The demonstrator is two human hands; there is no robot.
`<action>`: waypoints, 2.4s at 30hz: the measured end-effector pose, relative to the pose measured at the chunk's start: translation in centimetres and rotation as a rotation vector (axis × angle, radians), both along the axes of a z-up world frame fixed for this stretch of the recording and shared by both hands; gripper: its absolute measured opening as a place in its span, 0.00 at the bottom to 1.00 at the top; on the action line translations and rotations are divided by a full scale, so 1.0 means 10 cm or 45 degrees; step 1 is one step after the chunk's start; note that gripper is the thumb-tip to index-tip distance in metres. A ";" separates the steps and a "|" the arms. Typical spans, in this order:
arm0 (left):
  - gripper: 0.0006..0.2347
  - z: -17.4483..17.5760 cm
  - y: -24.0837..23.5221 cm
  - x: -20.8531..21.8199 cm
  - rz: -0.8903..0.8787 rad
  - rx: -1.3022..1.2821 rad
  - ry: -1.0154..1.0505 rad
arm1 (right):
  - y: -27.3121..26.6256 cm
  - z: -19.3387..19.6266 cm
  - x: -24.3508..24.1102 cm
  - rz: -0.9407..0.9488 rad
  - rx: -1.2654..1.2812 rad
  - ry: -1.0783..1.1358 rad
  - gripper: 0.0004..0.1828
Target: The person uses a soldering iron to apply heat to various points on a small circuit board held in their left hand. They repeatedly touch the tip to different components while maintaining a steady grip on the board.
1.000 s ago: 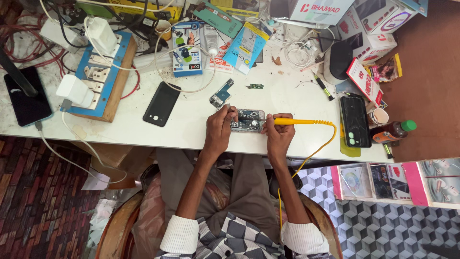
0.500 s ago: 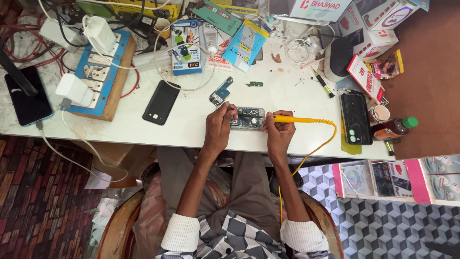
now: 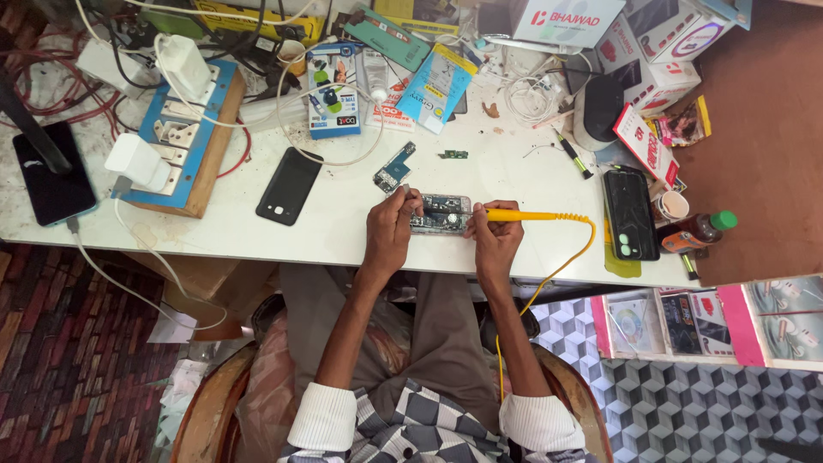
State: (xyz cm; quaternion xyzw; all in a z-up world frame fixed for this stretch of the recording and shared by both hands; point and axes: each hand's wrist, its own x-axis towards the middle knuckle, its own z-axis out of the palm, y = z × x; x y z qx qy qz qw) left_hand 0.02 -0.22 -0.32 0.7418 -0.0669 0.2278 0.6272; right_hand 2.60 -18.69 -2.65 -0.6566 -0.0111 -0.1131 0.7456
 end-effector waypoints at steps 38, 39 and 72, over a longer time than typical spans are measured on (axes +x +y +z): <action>0.17 0.01 0.02 -0.01 -0.052 -0.025 0.052 | -0.04 -0.12 0.03 0.061 0.113 -0.057 0.08; 0.17 0.01 0.01 -0.01 -0.051 -0.027 0.041 | -0.04 -0.13 0.03 0.061 0.111 -0.058 0.08; 0.15 -0.01 0.02 -0.02 -0.098 -0.027 -0.051 | -0.47 -0.13 -0.05 -0.201 0.420 -0.085 0.06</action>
